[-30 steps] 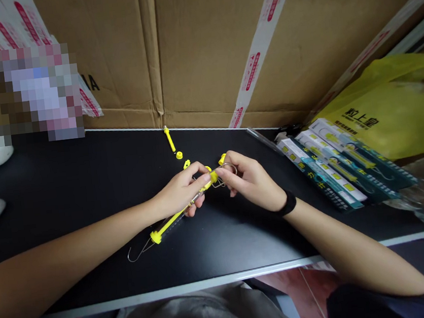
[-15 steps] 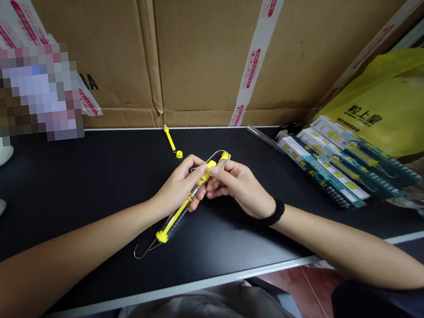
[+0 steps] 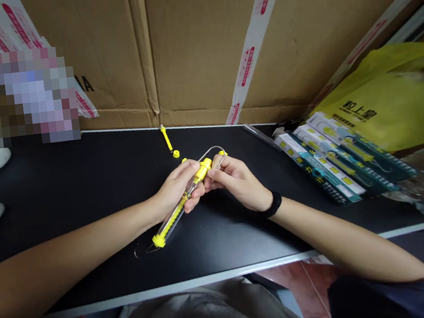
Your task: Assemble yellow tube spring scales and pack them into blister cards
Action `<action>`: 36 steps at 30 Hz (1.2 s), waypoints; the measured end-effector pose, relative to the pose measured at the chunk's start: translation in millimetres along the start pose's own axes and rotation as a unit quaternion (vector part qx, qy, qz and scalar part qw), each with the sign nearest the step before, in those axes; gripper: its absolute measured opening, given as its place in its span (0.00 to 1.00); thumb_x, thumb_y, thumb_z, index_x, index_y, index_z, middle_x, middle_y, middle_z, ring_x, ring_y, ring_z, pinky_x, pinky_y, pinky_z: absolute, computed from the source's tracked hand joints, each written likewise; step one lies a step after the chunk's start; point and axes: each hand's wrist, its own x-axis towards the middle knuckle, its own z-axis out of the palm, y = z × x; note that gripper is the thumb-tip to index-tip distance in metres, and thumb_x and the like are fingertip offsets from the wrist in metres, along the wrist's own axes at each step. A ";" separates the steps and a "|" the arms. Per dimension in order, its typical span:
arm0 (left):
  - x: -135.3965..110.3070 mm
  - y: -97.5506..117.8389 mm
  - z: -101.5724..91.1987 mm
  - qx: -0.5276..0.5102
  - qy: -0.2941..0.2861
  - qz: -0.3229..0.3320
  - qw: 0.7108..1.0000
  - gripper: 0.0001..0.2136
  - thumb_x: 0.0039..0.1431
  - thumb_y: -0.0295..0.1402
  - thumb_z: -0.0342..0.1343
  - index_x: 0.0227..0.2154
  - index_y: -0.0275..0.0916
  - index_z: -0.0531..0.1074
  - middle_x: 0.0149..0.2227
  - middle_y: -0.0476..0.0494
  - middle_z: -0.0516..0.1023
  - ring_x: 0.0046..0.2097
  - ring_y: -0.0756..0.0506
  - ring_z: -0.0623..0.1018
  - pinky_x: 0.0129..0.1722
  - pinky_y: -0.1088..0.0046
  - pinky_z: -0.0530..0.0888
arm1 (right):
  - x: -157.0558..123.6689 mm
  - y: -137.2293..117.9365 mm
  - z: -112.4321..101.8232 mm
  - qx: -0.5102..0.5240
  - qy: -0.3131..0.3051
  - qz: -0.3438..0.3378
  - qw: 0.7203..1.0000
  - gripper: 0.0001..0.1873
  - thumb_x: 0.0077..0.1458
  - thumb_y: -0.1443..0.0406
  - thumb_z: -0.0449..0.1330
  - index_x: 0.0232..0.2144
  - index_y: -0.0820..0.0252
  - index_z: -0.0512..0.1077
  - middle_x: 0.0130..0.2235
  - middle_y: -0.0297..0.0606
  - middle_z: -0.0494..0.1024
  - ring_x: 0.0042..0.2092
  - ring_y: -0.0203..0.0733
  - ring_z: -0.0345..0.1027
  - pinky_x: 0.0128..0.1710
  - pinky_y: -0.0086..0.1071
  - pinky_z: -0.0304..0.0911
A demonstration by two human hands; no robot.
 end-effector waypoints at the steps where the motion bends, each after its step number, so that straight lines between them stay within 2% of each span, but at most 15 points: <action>1: 0.5 -0.3 -1.5 -0.009 -0.010 -0.012 1.000 0.11 0.66 0.40 0.45 0.31 0.40 0.61 0.15 0.58 0.65 0.10 0.55 0.61 0.07 0.84 0.61 | 0.5 -0.2 -0.5 0.000 -0.003 -0.001 1.000 0.19 0.51 0.55 0.66 0.24 0.60 0.63 0.25 0.31 0.76 0.27 0.31 0.72 0.31 0.27 0.71; 5: 2.9 0.9 -7.5 -0.037 -0.052 -0.071 0.995 0.18 0.67 0.43 0.42 0.28 0.36 0.64 0.14 0.57 0.62 0.09 0.57 0.58 0.08 0.83 0.64 | 1.0 -3.6 -1.3 -0.007 -0.017 -0.003 1.000 0.18 0.51 0.55 0.66 0.25 0.60 0.64 0.25 0.31 0.76 0.26 0.31 0.72 0.30 0.27 0.71; 10: 5.7 6.9 -10.9 -0.065 -0.118 -0.120 0.984 0.25 0.69 0.43 0.35 0.24 0.34 0.66 0.12 0.56 0.59 0.08 0.56 0.56 0.07 0.82 0.63 | -1.4 -9.9 -3.0 -0.019 -0.040 0.012 0.999 0.18 0.53 0.55 0.64 0.26 0.61 0.64 0.25 0.32 0.76 0.25 0.31 0.72 0.28 0.26 0.70; 13: 7.4 9.0 -12.0 -0.066 -0.136 -0.145 0.978 0.27 0.69 0.43 0.31 0.23 0.33 0.66 0.11 0.56 0.58 0.08 0.56 0.55 0.07 0.82 0.63 | -2.2 -9.8 -4.0 -0.023 -0.039 0.019 0.999 0.18 0.53 0.54 0.64 0.25 0.61 0.63 0.25 0.33 0.77 0.24 0.31 0.72 0.26 0.25 0.69; 18: 7.8 6.5 -14.0 -0.036 -0.139 -0.122 0.982 0.23 0.68 0.45 0.37 0.26 0.35 0.65 0.12 0.56 0.60 0.08 0.55 0.57 0.07 0.81 0.62 | -3.5 -5.8 -2.5 -0.027 -0.020 0.024 0.999 0.18 0.55 0.53 0.61 0.27 0.60 0.62 0.25 0.33 0.77 0.22 0.30 0.71 0.24 0.24 0.68; 22: 3.6 7.2 -13.2 -0.002 -0.107 -0.084 0.991 0.15 0.67 0.45 0.41 0.32 0.39 0.61 0.13 0.58 0.63 0.08 0.54 0.57 0.06 0.81 0.60 | -3.8 -6.5 -4.3 -0.060 -0.021 0.017 0.998 0.18 0.57 0.52 0.60 0.27 0.60 0.62 0.25 0.32 0.76 0.21 0.30 0.69 0.23 0.24 0.67; 26: -4.1 17.5 -10.3 0.117 -0.067 -0.025 0.991 0.11 0.66 0.45 0.45 0.39 0.42 0.59 0.15 0.57 0.68 0.10 0.54 0.62 0.09 0.85 0.58 | 0.0 -10.8 -14.9 -0.087 -0.044 0.015 0.995 0.17 0.56 0.53 0.60 0.33 0.58 0.60 0.28 0.30 0.75 0.23 0.30 0.69 0.23 0.25 0.69; 30: -9.9 26.4 -9.9 0.203 -0.108 -0.030 0.973 0.14 0.63 0.41 0.49 0.48 0.43 0.55 0.20 0.55 0.73 0.14 0.55 0.65 0.13 0.85 0.61 | 2.4 -16.0 -24.9 -0.109 -0.111 -0.040 0.987 0.24 0.50 0.60 0.67 0.46 0.56 0.62 0.36 0.32 0.74 0.31 0.33 0.72 0.31 0.29 0.72; 33: -10.5 26.9 -11.5 0.223 -0.124 -0.027 0.967 0.16 0.61 0.36 0.51 0.49 0.41 0.53 0.23 0.53 0.74 0.17 0.55 0.65 0.16 0.83 0.62 | 1.0 -20.8 -26.4 -0.159 -0.123 -0.085 0.976 0.18 0.51 0.63 0.67 0.43 0.59 0.70 0.40 0.37 0.73 0.37 0.35 0.71 0.35 0.28 0.71; 36: -10.7 25.9 -12.2 0.272 -0.119 -0.021 0.955 0.15 0.62 0.37 0.50 0.47 0.40 0.55 0.25 0.52 0.74 0.20 0.54 0.66 0.20 0.81 0.63 | -0.4 -24.7 -27.4 -0.188 -0.114 -0.077 0.972 0.14 0.52 0.62 0.66 0.41 0.59 0.72 0.40 0.37 0.75 0.36 0.35 0.71 0.36 0.29 0.70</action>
